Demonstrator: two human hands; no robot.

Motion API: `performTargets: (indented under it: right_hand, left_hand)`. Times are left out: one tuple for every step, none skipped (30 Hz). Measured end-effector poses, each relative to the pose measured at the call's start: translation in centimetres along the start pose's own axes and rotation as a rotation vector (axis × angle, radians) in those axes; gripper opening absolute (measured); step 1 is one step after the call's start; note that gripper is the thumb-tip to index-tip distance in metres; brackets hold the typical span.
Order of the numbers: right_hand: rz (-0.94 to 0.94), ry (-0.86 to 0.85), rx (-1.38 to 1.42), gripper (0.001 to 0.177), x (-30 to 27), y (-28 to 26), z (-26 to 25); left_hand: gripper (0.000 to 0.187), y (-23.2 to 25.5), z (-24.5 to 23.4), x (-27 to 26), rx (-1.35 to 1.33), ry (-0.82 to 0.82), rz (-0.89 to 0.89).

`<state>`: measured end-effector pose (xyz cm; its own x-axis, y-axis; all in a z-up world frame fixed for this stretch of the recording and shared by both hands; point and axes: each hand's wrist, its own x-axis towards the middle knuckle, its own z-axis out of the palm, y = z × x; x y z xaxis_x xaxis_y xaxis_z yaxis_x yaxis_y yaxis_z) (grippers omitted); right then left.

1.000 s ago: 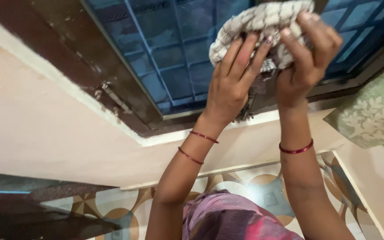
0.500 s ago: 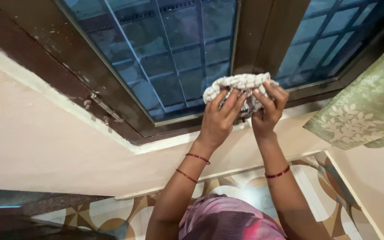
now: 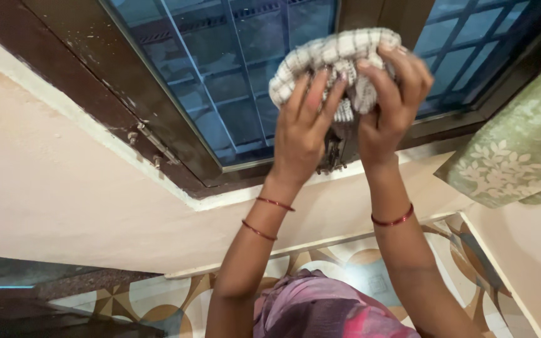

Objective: The person wipes the glass pane and the metal grill of a window using a cloth.

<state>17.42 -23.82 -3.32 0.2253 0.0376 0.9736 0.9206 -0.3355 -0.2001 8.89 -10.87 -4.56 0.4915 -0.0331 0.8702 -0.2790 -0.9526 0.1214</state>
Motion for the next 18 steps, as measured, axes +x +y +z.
performTargets:
  right_hand:
    - [0.002, -0.001, -0.001, 0.041, 1.2, -0.4, 0.4]
    - [-0.025, 0.01, -0.004, 0.044, 2.3, -0.6, 0.9]
    - [-0.051, 0.021, -0.007, 0.046, 2.9, -0.8, 1.2]
    - [-0.052, 0.024, -0.004, 0.046, 3.1, -1.1, 1.5]
    - [-0.064, 0.036, -0.023, 0.043, 3.0, -1.2, 1.8]
    - [-0.073, 0.044, -0.043, 0.039, 2.6, -1.3, 1.9]
    - [-0.072, 0.042, -0.043, 0.039, 2.0, -1.3, 2.0]
    - [-0.047, 0.033, -0.056, 0.041, 1.3, -1.3, 2.0]
    - [-0.023, 0.024, -0.069, 0.043, 0.8, -1.1, 2.1]
    - [-0.02, 0.021, -0.069, 0.043, 0.1, -0.9, 2.2]
    - [-0.01, 0.019, -0.075, 0.04, -0.5, -0.6, 2.2]
    - [-0.002, 0.018, -0.083, 0.037, -1.2, -0.4, 2.3]
    - [0.0, 0.016, -0.083, 0.037, -1.8, -0.2, 2.3]
    - [0.004, 0.006, -0.082, 0.037, -2.5, 0.0, 2.4]
    - [0.008, -0.005, -0.081, 0.036, -3.2, 0.1, 2.3]
    - [0.009, -0.008, -0.082, 0.036, -4.0, 0.2, 2.1]
    - [0.023, -0.045, -0.09, 0.043, -4.9, 0.1, 1.8]
    - [0.034, -0.081, -0.099, 0.05, -5.7, 0.1, 1.5]
  left_hand:
    - [0.06, -0.1, -0.5, 0.9, 0.051, 0.033, 0.0]
    - [0.06, -0.1, -1.0, 1.4, 0.053, 0.033, 0.0]
    - [0.061, -0.1, -1.3, 1.9, 0.075, 0.04, -0.018]
    - [0.062, -0.3, -1.5, 2.3, 0.098, 0.048, -0.034]
    - [0.062, -0.4, -1.5, 2.5, 0.102, 0.05, -0.032]
    - [0.059, -0.3, -1.4, 2.2, 0.103, 0.05, -0.038]
    - [0.057, -0.2, -1.2, 1.9, 0.103, 0.05, -0.043]
    - [0.057, -0.2, -0.9, 1.6, 0.104, 0.051, -0.043]
    - [0.056, -0.3, -0.6, 1.2, 0.113, 0.062, -0.035]
    - [0.055, -0.3, -0.4, 0.7, 0.12, 0.069, -0.031]
    - [0.055, -0.4, -0.2, 0.2, 0.12, 0.066, -0.033]
    - [0.055, -0.5, 0.0, -0.2, 0.122, 0.052, -0.033]
    - [0.054, -0.6, 0.2, -0.7, 0.124, 0.038, -0.033]
    - [0.054, -0.7, 0.4, -1.2, 0.125, 0.039, -0.033]
    - [0.054, -0.9, 0.7, -1.6, 0.121, 0.03, -0.026]
    - [0.054, -0.9, 0.9, -2.3, 0.116, 0.018, -0.021]
    - [0.054, -0.9, 1.0, -3.2, 0.116, 0.016, -0.024]
    - [0.054, -1.0, 1.1, -4.0, 0.106, -0.021, -0.03]
